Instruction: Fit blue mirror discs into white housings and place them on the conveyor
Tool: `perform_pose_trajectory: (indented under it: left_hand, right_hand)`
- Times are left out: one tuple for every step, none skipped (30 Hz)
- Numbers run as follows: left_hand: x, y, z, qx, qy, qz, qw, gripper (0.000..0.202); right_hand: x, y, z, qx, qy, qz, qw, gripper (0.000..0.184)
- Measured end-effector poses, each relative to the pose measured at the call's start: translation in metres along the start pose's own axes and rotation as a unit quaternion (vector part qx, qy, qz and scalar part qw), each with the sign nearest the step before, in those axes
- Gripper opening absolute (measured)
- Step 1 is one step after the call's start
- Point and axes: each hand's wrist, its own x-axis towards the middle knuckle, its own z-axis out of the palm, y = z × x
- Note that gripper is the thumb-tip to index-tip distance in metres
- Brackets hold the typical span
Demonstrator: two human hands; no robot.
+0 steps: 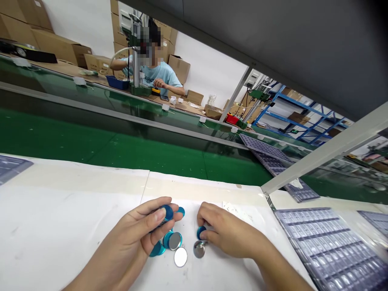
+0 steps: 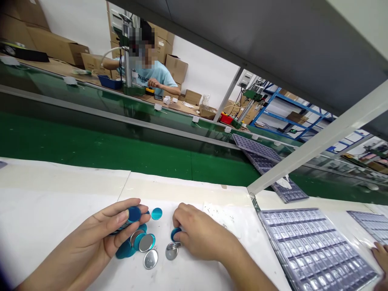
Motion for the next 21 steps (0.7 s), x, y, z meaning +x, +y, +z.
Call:
perform_pose_trajectory:
  left_hand:
    - [0.000, 0.000, 0.000, 0.001, 0.001, -0.002, 1.000, 0.027]
    - [0.000, 0.000, 0.001, 0.003, 0.002, -0.003, 1.000, 0.026]
    - [0.001, 0.000, 0.002, 0.005, 0.003, -0.003, 1.000, 0.026]
    - [0.001, 0.000, 0.002, 0.007, 0.005, -0.004, 1.000, 0.025]
    - [0.001, 0.001, 0.003, 0.010, 0.006, -0.005, 1.000, 0.025]
    - [0.000, 0.001, 0.004, 0.011, 0.007, -0.006, 1.000, 0.025]
    - [0.000, 0.002, 0.004, 0.013, 0.006, -0.006, 1.000, 0.025]
    - [0.000, 0.002, 0.004, 0.015, 0.003, -0.006, 1.000, 0.024]
    - [-0.001, 0.002, 0.004, 0.017, 0.000, -0.007, 1.000, 0.024]
    - [-0.001, 0.002, 0.003, 0.020, -0.004, -0.008, 1.000, 0.023]
    - [-0.001, 0.002, 0.003, 0.023, -0.008, -0.009, 1.000, 0.023]
    - [-0.002, 0.002, 0.002, 0.025, -0.010, -0.010, 1.000, 0.023]
    - [-0.002, 0.002, 0.002, 0.026, -0.011, -0.012, 1.000, 0.023]
    - [-0.002, 0.002, 0.001, 0.027, -0.010, -0.013, 0.999, 0.024]
    - [-0.002, 0.002, 0.001, 0.028, -0.010, -0.014, 0.999, 0.024]
    - [-0.003, 0.002, 0.000, 0.029, -0.010, -0.014, 0.999, 0.025]
    - [-0.003, 0.002, 0.000, 0.030, -0.012, -0.015, 0.999, 0.025]
    - [-0.003, 0.002, 0.001, 0.032, -0.014, -0.016, 0.999, 0.025]
    - [-0.003, 0.002, 0.001, 0.034, -0.016, -0.018, 0.999, 0.025]
    - [-0.003, 0.002, 0.001, 0.035, -0.018, -0.017, 0.999, 0.025]
    - [-0.003, 0.002, 0.002, 0.036, -0.018, -0.017, 0.999, 0.025]
  right_hand:
    - [0.000, -0.001, 0.000, 0.010, 0.001, 0.006, 1.000, 0.013]
    - [0.000, -0.001, -0.001, 0.023, 0.000, 0.012, 1.000, 0.013]
    - [-0.001, -0.001, -0.001, 0.042, -0.001, 0.018, 0.999, 0.014]
    - [-0.002, -0.001, -0.002, 0.068, -0.005, 0.024, 0.997, 0.014]
    - [-0.003, 0.000, -0.004, 0.100, -0.012, 0.028, 0.995, 0.013]
    - [-0.004, 0.000, -0.005, 0.130, -0.019, 0.028, 0.991, 0.013]
    - [-0.005, 0.000, -0.006, 0.153, -0.025, 0.023, 0.988, 0.012]
    - [-0.006, 0.000, -0.006, 0.163, -0.034, 0.016, 0.986, 0.010]
    - [-0.007, -0.001, -0.007, 0.156, -0.041, 0.008, 0.987, 0.009]
    - [-0.008, -0.002, -0.007, 0.137, -0.046, 0.000, 0.990, 0.009]
    - [-0.008, -0.003, -0.006, 0.112, -0.047, -0.007, 0.993, 0.009]
    - [-0.009, -0.004, -0.006, 0.088, -0.048, -0.011, 0.995, 0.010]
    - [-0.009, -0.006, -0.005, 0.067, -0.049, -0.012, 0.996, 0.012]
    - [-0.009, -0.006, -0.004, 0.050, -0.047, -0.011, 0.998, 0.013]
    - [-0.010, -0.007, -0.003, 0.036, -0.043, -0.007, 0.998, 0.014]
    - [-0.010, -0.007, -0.002, 0.026, -0.041, 0.000, 0.999, 0.016]
    - [-0.011, -0.007, -0.001, 0.016, -0.041, 0.007, 0.999, 0.018]
    - [-0.012, -0.006, 0.000, 0.006, -0.043, 0.013, 0.999, 0.020]
    - [-0.012, -0.006, 0.000, -0.002, -0.047, 0.018, 0.999, 0.021]
    - [-0.013, -0.005, 0.000, -0.009, -0.052, 0.022, 0.998, 0.020]
    - [-0.014, -0.005, 0.000, -0.016, -0.056, 0.024, 0.998, 0.017]
